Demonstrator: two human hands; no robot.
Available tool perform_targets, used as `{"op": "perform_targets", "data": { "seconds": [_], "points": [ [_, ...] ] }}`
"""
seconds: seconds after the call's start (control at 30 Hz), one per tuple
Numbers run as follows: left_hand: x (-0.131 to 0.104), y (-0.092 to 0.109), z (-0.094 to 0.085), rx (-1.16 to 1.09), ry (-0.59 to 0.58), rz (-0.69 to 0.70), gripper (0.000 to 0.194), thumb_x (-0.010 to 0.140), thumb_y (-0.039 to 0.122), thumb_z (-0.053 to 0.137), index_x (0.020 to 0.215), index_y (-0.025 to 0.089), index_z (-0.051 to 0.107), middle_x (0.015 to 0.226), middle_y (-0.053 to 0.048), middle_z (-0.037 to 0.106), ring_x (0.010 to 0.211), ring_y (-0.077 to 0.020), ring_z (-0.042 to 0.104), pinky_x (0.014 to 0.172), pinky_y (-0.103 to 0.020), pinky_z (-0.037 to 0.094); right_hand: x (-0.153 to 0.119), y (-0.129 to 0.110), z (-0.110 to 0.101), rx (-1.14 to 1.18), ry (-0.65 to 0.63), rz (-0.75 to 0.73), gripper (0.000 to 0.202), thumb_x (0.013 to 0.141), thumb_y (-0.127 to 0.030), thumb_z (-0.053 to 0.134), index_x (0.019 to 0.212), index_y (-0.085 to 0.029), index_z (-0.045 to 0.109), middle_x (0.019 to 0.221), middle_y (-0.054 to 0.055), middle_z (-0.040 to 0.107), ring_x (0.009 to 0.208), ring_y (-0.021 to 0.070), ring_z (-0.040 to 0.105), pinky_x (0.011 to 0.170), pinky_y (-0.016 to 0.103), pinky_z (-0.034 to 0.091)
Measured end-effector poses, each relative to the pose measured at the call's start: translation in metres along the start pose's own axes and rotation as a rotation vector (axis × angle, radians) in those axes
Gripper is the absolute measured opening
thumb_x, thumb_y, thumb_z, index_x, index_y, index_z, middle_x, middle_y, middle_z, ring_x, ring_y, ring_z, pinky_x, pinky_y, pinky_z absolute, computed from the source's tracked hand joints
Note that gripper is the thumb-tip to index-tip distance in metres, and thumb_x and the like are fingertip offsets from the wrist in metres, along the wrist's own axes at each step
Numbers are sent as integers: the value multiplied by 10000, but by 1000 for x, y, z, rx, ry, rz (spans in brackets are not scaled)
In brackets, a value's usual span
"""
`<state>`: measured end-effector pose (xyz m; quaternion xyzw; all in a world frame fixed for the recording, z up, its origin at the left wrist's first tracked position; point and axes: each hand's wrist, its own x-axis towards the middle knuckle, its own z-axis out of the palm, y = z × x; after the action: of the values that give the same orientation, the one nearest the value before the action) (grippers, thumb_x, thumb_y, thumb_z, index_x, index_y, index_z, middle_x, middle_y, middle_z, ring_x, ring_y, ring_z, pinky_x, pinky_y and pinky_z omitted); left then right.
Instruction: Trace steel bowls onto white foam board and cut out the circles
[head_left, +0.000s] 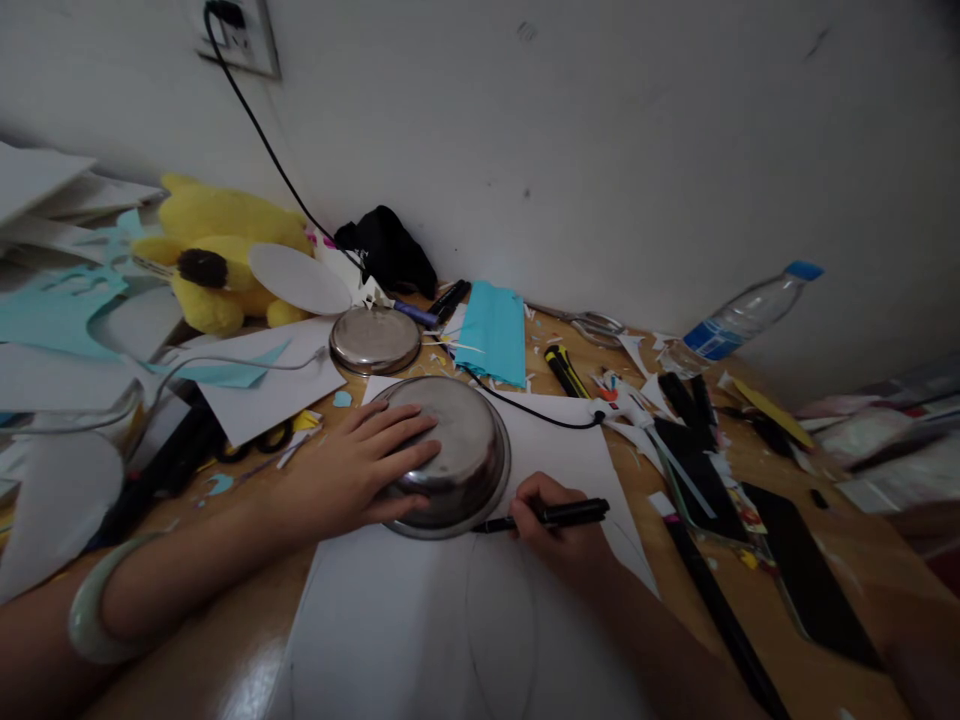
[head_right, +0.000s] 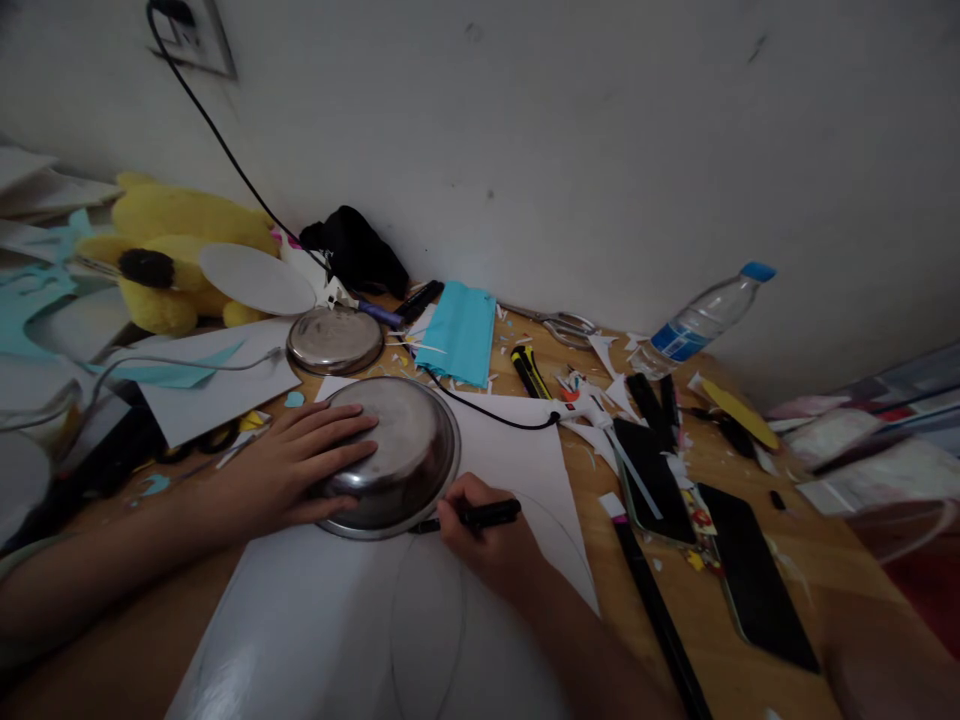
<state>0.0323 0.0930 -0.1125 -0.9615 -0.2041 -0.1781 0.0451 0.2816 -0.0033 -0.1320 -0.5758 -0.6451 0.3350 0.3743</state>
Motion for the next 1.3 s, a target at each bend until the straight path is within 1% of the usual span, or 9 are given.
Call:
{"op": "perform_targets", "data": {
  "seconds": [0.13, 0.3, 0.4, 0.53, 0.7, 0.83, 1.0, 1.17, 1.3],
  "points": [
    [0, 0, 1, -5, 8, 6, 412, 860, 439, 513, 1189, 192, 532, 1320, -102, 506, 1229, -272, 421, 1023, -455, 286, 5, 3, -7, -1, -11, -6, 213, 812, -311, 516, 636, -204, 466, 479, -36, 525, 419, 93, 441, 418, 205, 326],
    [1, 0, 1, -18, 25, 9, 412, 858, 443, 514, 1178, 185, 533, 1311, -103, 515, 1215, -275, 434, 1010, -459, 299, 21, 7, -20, 67, 8, 84, 223, 798, -325, 521, 622, -214, 441, 463, -37, 537, 391, 100, 455, 390, 207, 343],
    [1, 1, 0, -24, 25, 0, 402, 857, 434, 520, 1175, 188, 535, 1309, -102, 517, 1216, -273, 435, 1012, -457, 300, 34, 9, -28, 102, 31, 135, 234, 770, -350, 535, 612, -219, 423, 440, -43, 535, 356, 102, 451, 355, 204, 337],
    [1, 2, -1, -47, 22, -21, 385, 855, 417, 524, 1169, 194, 546, 1301, -100, 524, 1214, -268, 442, 1023, -451, 298, 55, 9, -38, 52, 52, 168, 237, 744, -354, 542, 596, -218, 418, 413, -51, 526, 329, 99, 449, 334, 195, 327],
    [1, 3, -2, -67, 23, -24, 381, 855, 414, 522, 1164, 191, 553, 1294, -101, 532, 1210, -273, 449, 1022, -461, 299, 85, 14, -45, 17, 32, 132, 222, 734, -316, 545, 584, -212, 420, 399, -55, 515, 306, 88, 440, 316, 183, 320],
    [2, 3, -2, -76, 40, -16, 362, 861, 408, 514, 1146, 189, 559, 1290, -96, 536, 1203, -267, 456, 1028, -453, 287, 109, 17, -46, -36, 25, 107, 191, 740, -302, 529, 604, -216, 427, 376, -68, 497, 283, 89, 425, 300, 184, 303],
    [1, 4, 0, -97, 52, -26, 379, 859, 434, 511, 1143, 188, 555, 1295, -88, 532, 1205, -275, 453, 1034, -458, 261, 136, 13, -44, -120, -12, 84, 175, 748, -297, 496, 611, -211, 426, 383, -61, 498, 297, 100, 448, 305, 187, 317],
    [0, 5, -2, -116, 59, -35, 376, 872, 451, 494, 1131, 187, 561, 1277, -92, 548, 1191, -275, 469, 1019, -453, 277, 161, 9, -34, -155, -13, 51, 149, 749, -304, 466, 643, -213, 413, 402, -54, 503, 318, 110, 467, 334, 197, 338],
    [0, 4, -2, -132, 70, -34, 395, 877, 469, 481, 1151, 194, 554, 1282, -88, 544, 1200, -278, 460, 1017, -453, 275, 176, 7, -26, -263, -22, 4, 173, 776, -326, 432, 647, -215, 400, 399, -51, 482, 334, 116, 460, 361, 206, 302]
  ]
}}
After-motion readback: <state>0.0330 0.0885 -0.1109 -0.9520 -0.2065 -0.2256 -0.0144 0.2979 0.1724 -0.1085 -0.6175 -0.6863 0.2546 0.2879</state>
